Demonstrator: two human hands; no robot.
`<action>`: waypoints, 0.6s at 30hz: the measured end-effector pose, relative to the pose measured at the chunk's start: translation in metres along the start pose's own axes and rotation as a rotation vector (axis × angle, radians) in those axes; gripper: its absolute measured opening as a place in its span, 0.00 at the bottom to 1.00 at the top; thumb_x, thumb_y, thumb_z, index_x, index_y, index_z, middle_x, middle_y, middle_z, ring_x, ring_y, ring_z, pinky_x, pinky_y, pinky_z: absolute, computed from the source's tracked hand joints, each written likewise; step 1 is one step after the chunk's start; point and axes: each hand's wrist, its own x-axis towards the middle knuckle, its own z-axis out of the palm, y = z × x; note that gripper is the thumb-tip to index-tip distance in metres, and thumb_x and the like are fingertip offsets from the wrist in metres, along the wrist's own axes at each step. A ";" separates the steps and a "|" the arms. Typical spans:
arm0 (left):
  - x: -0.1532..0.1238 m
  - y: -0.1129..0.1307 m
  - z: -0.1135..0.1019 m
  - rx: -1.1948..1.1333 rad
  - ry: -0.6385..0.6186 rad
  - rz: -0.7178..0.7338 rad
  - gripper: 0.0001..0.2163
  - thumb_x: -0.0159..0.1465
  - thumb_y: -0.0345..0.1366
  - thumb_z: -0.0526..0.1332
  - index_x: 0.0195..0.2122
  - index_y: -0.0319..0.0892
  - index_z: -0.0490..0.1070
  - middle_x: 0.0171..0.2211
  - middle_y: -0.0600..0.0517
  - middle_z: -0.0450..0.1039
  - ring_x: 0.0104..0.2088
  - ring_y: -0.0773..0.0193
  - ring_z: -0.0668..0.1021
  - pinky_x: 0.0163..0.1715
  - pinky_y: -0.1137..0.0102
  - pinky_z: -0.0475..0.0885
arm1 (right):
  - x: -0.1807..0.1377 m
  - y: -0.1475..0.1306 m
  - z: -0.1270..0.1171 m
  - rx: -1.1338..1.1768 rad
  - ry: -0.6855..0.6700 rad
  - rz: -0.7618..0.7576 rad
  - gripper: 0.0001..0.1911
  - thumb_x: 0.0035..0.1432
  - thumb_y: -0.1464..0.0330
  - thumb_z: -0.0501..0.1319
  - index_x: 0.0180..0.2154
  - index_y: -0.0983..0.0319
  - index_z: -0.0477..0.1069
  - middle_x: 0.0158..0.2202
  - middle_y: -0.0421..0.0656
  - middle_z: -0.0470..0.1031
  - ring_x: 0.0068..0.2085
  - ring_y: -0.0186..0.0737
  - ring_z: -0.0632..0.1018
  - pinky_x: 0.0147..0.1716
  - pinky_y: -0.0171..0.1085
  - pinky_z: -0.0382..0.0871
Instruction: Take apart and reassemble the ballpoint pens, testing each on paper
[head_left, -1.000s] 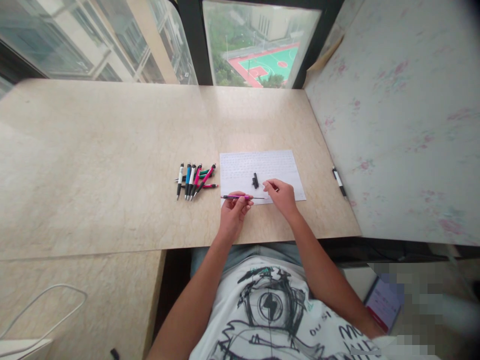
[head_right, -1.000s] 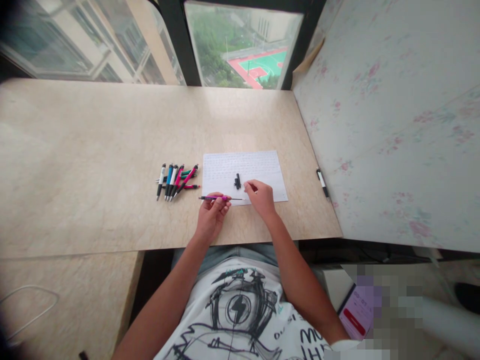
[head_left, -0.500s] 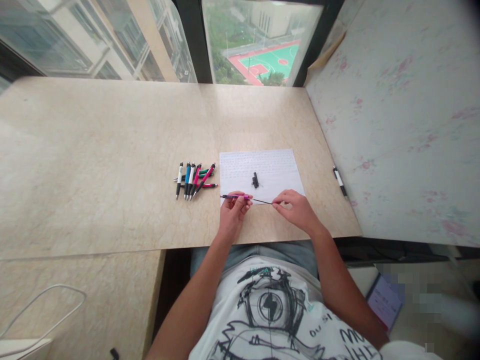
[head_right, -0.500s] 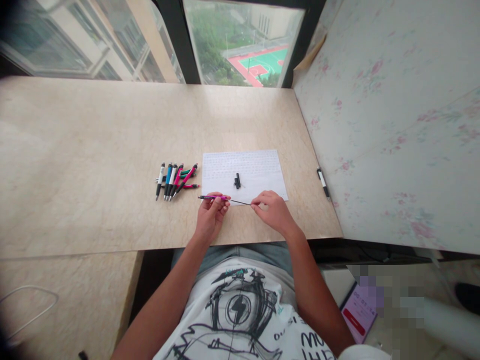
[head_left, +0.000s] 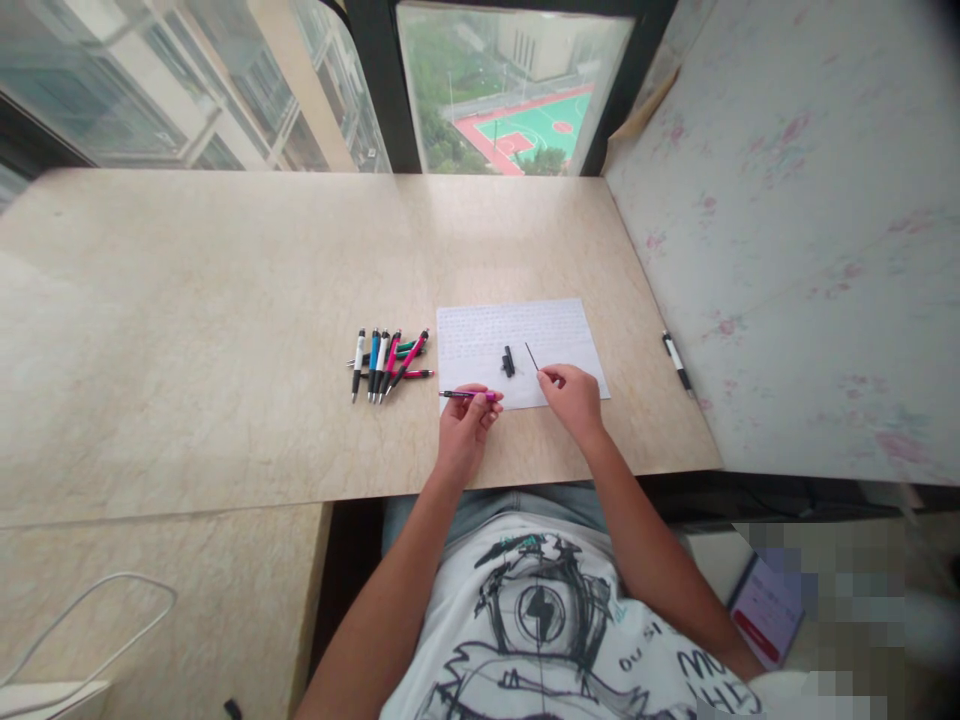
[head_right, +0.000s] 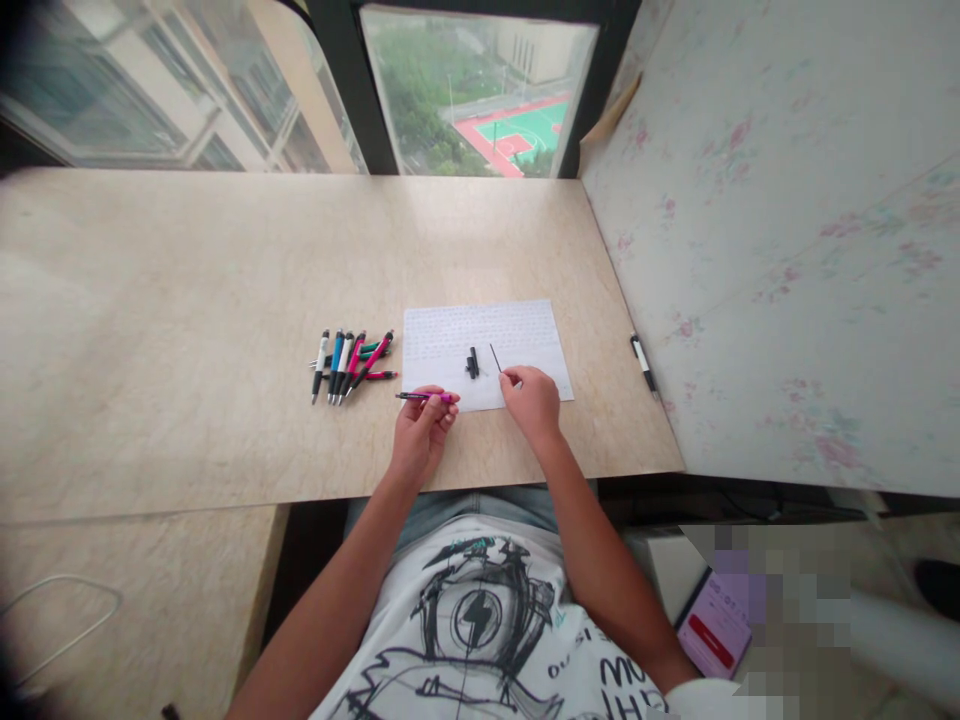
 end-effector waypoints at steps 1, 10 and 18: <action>0.000 0.000 0.000 0.002 0.001 0.003 0.12 0.58 0.39 0.70 0.40 0.42 0.72 0.35 0.51 0.79 0.31 0.72 0.78 0.33 0.77 0.71 | 0.002 -0.004 0.001 -0.012 0.012 0.004 0.11 0.59 0.65 0.59 0.32 0.60 0.80 0.34 0.46 0.82 0.32 0.43 0.77 0.35 0.40 0.68; 0.000 0.001 0.001 -0.002 0.001 -0.009 0.13 0.58 0.40 0.70 0.40 0.42 0.71 0.34 0.51 0.78 0.31 0.71 0.78 0.33 0.75 0.71 | -0.025 -0.021 0.011 0.458 -0.134 0.104 0.13 0.60 0.61 0.58 0.37 0.61 0.78 0.31 0.44 0.81 0.33 0.41 0.80 0.36 0.38 0.72; 0.002 -0.008 -0.004 0.180 -0.030 0.083 0.12 0.58 0.42 0.70 0.37 0.40 0.74 0.37 0.50 0.77 0.29 0.71 0.74 0.32 0.73 0.69 | -0.040 -0.043 0.020 0.843 -0.300 0.264 0.15 0.57 0.56 0.61 0.32 0.60 0.76 0.26 0.41 0.76 0.24 0.34 0.73 0.23 0.34 0.64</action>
